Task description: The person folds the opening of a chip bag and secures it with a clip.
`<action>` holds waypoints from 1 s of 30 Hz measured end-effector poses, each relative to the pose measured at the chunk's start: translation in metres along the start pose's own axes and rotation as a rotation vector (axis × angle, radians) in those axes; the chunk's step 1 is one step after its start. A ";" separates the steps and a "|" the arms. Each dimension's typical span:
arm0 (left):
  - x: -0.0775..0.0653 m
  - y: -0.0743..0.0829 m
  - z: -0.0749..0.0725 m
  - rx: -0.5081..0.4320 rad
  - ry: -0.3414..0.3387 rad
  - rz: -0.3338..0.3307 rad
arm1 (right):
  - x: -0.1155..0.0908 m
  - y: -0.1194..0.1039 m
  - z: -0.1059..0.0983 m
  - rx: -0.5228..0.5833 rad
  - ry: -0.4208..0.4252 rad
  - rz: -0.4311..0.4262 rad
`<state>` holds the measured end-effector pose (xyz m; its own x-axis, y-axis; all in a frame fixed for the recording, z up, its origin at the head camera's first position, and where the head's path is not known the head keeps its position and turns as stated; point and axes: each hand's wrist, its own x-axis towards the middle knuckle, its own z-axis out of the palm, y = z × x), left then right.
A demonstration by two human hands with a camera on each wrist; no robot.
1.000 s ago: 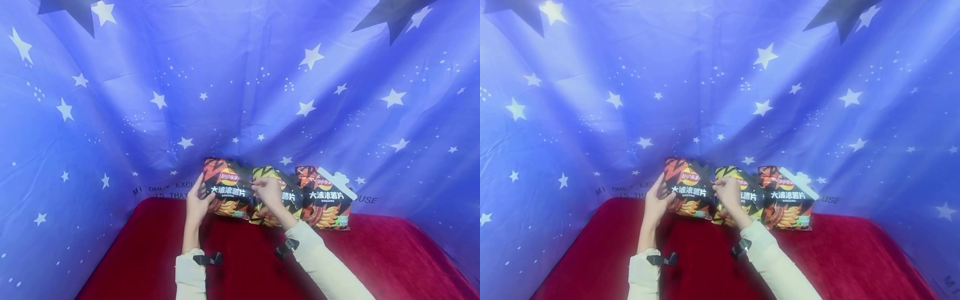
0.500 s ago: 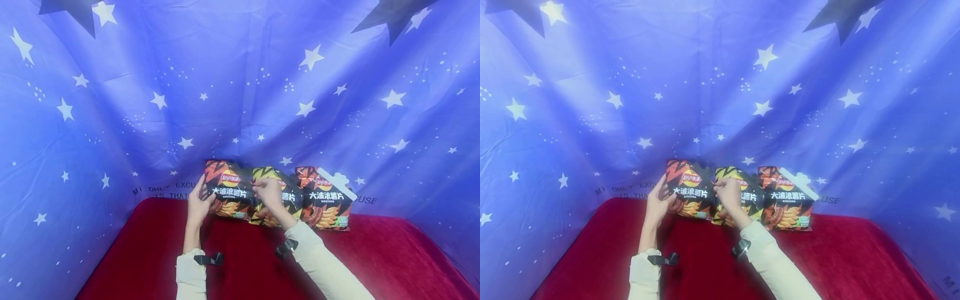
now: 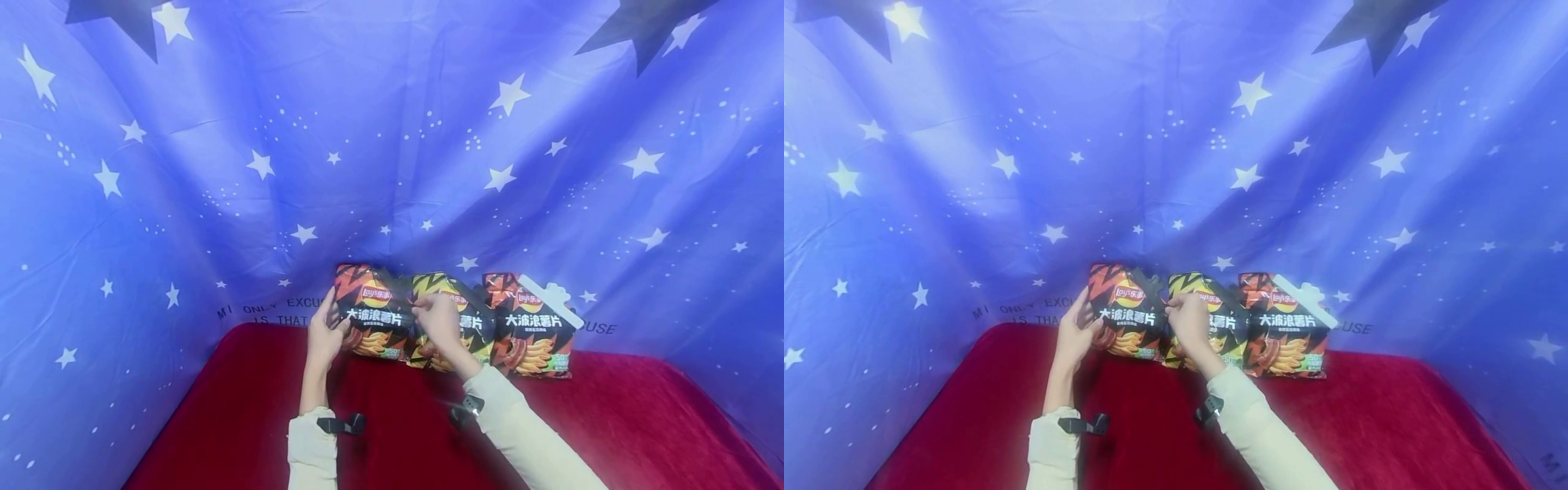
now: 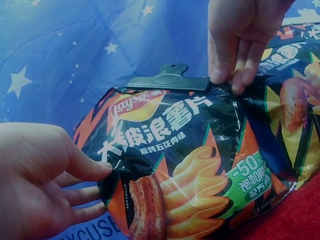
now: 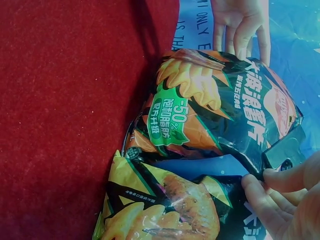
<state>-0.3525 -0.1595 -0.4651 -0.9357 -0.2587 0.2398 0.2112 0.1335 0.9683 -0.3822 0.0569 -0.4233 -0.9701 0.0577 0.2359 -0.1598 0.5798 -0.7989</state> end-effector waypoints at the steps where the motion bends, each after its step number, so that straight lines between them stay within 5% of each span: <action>1: 0.000 0.000 0.000 0.002 0.000 -0.003 | 0.000 0.000 0.000 -0.008 0.004 -0.003; 11: 0.000 -0.001 0.000 0.021 -0.010 -0.011 | -0.005 0.003 0.005 -0.053 0.100 -0.094; 30: 0.000 -0.004 0.001 0.044 0.007 0.006 | -0.010 0.004 0.009 -0.058 0.096 -0.090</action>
<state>-0.3533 -0.1590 -0.4691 -0.9324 -0.2645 0.2464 0.2042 0.1770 0.9628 -0.3751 0.0511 -0.4336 -0.9297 0.0790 0.3596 -0.2323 0.6321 -0.7393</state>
